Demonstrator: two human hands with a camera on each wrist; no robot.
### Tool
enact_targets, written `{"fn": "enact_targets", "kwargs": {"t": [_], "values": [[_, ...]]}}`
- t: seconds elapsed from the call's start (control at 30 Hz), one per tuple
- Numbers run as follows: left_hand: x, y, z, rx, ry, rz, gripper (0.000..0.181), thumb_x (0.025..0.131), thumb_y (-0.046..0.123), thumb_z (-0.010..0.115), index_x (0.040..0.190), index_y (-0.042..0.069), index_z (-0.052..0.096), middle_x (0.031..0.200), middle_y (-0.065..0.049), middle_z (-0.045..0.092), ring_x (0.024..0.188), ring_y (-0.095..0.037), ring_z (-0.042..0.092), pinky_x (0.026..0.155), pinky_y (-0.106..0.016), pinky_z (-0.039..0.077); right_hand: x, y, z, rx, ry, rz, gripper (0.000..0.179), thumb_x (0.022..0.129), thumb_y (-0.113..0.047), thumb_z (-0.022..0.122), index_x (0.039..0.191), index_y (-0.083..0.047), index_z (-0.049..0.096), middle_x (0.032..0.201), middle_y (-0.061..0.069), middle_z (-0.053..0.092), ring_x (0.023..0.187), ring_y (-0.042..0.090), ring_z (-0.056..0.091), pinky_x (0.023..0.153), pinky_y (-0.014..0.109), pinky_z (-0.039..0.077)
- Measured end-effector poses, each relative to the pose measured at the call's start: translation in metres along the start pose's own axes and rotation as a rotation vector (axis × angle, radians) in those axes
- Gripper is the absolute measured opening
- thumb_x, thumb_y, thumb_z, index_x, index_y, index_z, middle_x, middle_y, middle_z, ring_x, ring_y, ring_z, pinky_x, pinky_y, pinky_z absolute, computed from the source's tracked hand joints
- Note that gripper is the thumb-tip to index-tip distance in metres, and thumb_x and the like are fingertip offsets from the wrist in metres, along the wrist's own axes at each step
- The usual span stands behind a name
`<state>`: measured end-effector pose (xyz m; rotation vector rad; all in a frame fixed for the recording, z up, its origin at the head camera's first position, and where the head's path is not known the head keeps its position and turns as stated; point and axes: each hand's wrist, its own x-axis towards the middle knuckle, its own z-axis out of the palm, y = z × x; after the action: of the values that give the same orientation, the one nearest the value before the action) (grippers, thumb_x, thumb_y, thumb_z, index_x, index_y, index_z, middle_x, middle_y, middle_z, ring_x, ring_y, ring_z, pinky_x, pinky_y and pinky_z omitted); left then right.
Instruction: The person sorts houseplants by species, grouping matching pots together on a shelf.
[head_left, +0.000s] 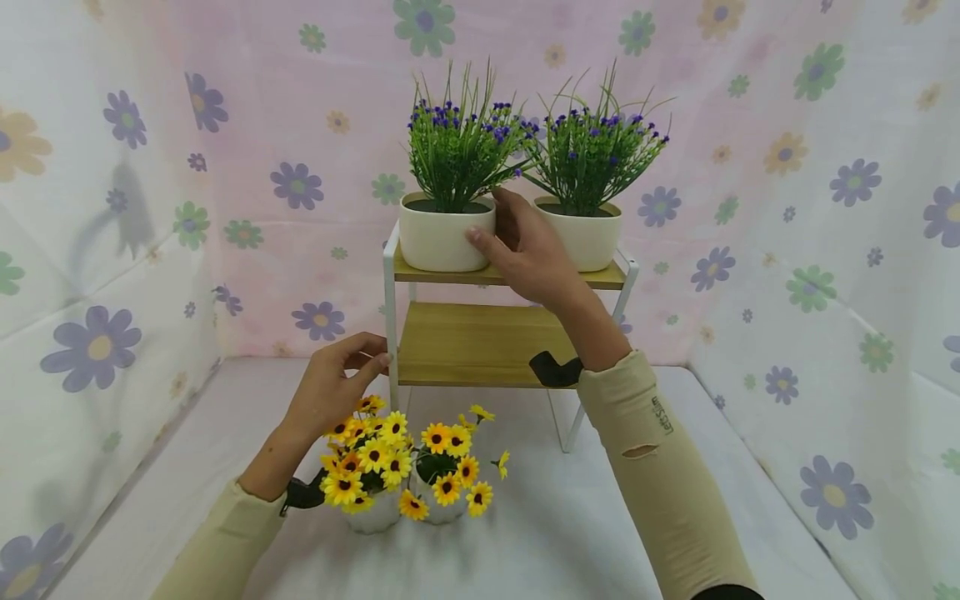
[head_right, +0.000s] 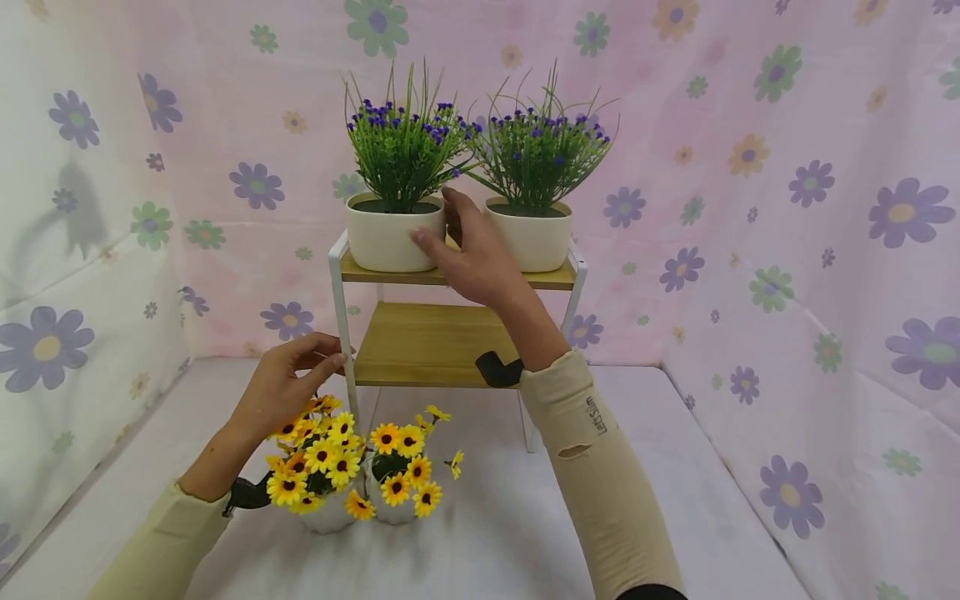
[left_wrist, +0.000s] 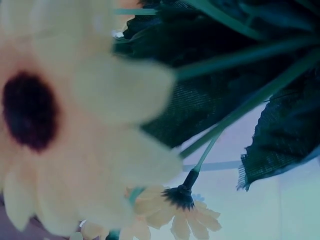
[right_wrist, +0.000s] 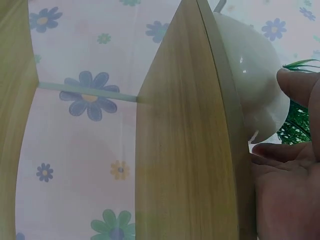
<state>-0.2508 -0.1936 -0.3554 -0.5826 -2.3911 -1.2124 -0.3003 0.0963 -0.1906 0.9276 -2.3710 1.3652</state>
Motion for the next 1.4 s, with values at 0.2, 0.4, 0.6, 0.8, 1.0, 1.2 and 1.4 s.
{"fn": "enact_targets", "kwargs": {"t": [0.2, 0.4, 0.6, 0.8, 1.0, 1.2, 1.4], "values": [[-0.001, -0.001, -0.001, -0.007, 0.002, -0.006, 0.020, 0.107, 0.014, 0.065, 0.124, 0.005, 0.073, 0.106, -0.007, 0.076, 0.094, -0.026, 0.077, 0.091, -0.056, 0.060, -0.012, 0.000, 0.001, -0.007, 0.007, -0.025, 0.076, 0.108, -0.027, 0.065, 0.167, -0.002, 0.025, 0.168, 0.013, 0.039, 0.155, 0.020, 0.039, 0.124, 0.030, 0.033], [-0.003, -0.001, 0.001, -0.012, 0.005, -0.004, 0.021, 0.107, 0.014, 0.065, 0.124, 0.005, 0.073, 0.107, -0.007, 0.076, 0.094, -0.026, 0.077, 0.091, -0.056, 0.060, -0.035, 0.002, 0.002, -0.022, 0.028, -0.095, 0.075, 0.105, -0.021, 0.069, 0.166, -0.002, 0.028, 0.169, 0.013, 0.036, 0.156, 0.021, 0.038, 0.125, 0.032, 0.033], [-0.004, -0.002, 0.002, -0.010, 0.001, 0.009, 0.021, 0.108, 0.014, 0.065, 0.124, 0.005, 0.073, 0.107, -0.007, 0.076, 0.094, -0.026, 0.077, 0.089, -0.055, 0.061, -0.062, 0.010, 0.002, -0.016, 0.091, -0.209, 0.064, 0.103, -0.012, 0.071, 0.158, 0.000, 0.040, 0.161, 0.013, 0.047, 0.150, 0.019, 0.046, 0.122, 0.033, 0.038], [-0.001, -0.002, 0.000, -0.002, 0.001, 0.010, 0.020, 0.107, 0.014, 0.065, 0.124, 0.006, 0.073, 0.106, -0.007, 0.076, 0.094, -0.027, 0.077, 0.089, -0.055, 0.060, -0.090, 0.024, 0.000, 0.009, 0.054, -0.369, 0.056, 0.103, -0.010, 0.066, 0.155, -0.002, 0.046, 0.155, 0.016, 0.051, 0.145, 0.028, 0.052, 0.121, 0.039, 0.041], [0.000, -0.001, -0.001, -0.006, 0.000, 0.001, 0.021, 0.108, 0.016, 0.065, 0.124, 0.006, 0.073, 0.107, -0.007, 0.076, 0.095, -0.028, 0.077, 0.091, -0.056, 0.060, -0.114, 0.045, 0.009, 0.066, 0.016, -0.369, 0.051, 0.104, -0.010, 0.066, 0.152, -0.003, 0.051, 0.148, 0.015, 0.057, 0.138, 0.029, 0.057, 0.118, 0.040, 0.045], [0.000, 0.000, -0.002, -0.008, 0.005, -0.001, 0.021, 0.108, 0.015, 0.065, 0.124, 0.005, 0.073, 0.107, -0.007, 0.076, 0.094, -0.026, 0.077, 0.091, -0.056, 0.060, -0.132, 0.081, 0.023, 0.173, -0.065, -0.236, 0.049, 0.104, -0.001, 0.063, 0.151, -0.007, 0.052, 0.142, 0.013, 0.063, 0.134, 0.027, 0.061, 0.115, 0.037, 0.048], [0.000, 0.001, 0.000, -0.006, 0.000, -0.004, 0.020, 0.108, 0.014, 0.065, 0.124, 0.006, 0.073, 0.107, -0.007, 0.076, 0.094, -0.024, 0.077, 0.091, -0.054, 0.061, -0.145, 0.113, 0.035, 0.277, -0.188, -0.112, 0.038, 0.106, -0.002, 0.060, 0.144, 0.000, 0.056, 0.137, 0.016, 0.065, 0.128, 0.033, 0.065, 0.108, 0.033, 0.053]]}}
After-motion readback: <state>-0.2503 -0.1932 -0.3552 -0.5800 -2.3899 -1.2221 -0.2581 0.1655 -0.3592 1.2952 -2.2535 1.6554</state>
